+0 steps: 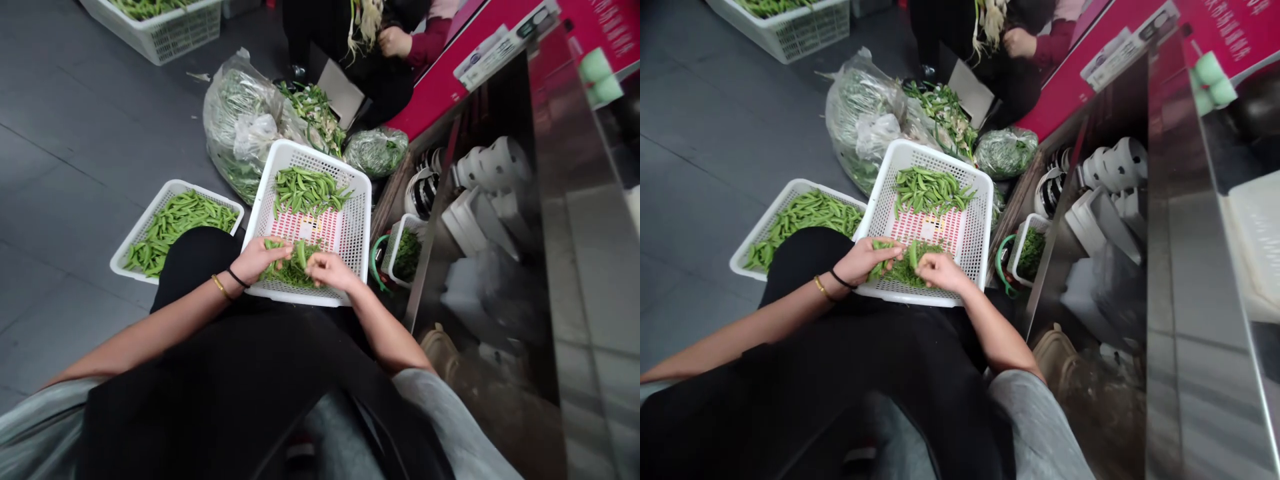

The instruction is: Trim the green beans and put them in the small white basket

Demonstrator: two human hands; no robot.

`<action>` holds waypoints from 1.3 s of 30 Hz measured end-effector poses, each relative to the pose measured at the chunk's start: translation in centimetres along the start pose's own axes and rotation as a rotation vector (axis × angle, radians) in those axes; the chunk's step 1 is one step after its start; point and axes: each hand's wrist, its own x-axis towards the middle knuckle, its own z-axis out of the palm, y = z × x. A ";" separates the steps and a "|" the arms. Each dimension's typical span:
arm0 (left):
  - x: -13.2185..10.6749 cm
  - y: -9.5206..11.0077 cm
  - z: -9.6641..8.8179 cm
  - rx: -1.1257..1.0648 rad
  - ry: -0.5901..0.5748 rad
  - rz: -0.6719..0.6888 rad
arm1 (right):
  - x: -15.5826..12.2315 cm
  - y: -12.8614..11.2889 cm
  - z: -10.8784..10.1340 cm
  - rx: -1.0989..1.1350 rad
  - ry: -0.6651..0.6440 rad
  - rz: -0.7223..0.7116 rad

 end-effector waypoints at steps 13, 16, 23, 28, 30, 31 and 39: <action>-4.1 0.5 0.4 0.044 -0.478 -0.055 | -3.8 -5.8 1.2 -0.211 0.234 -0.555; -4.2 0.2 1.1 -0.071 -0.469 -0.107 | -4.2 -6.4 2.3 -0.417 0.414 -0.652; -3.7 0.9 1.0 -0.285 -0.052 0.080 | -6.5 -4.5 -0.2 -0.383 0.831 -0.528; -4.1 1.2 0.9 -0.058 0.038 0.275 | -6.4 -3.8 -1.4 -0.250 0.590 -0.318; -4.3 1.3 1.0 0.043 0.034 0.314 | -5.4 -4.1 -0.5 -0.335 0.425 -0.344; -4.4 1.4 1.0 0.090 0.036 0.330 | -4.9 -4.4 0.0 -0.399 0.353 -0.368; -4.5 2.0 0.4 0.593 -0.402 0.343 | -3.9 -5.8 0.0 -0.452 0.167 -0.450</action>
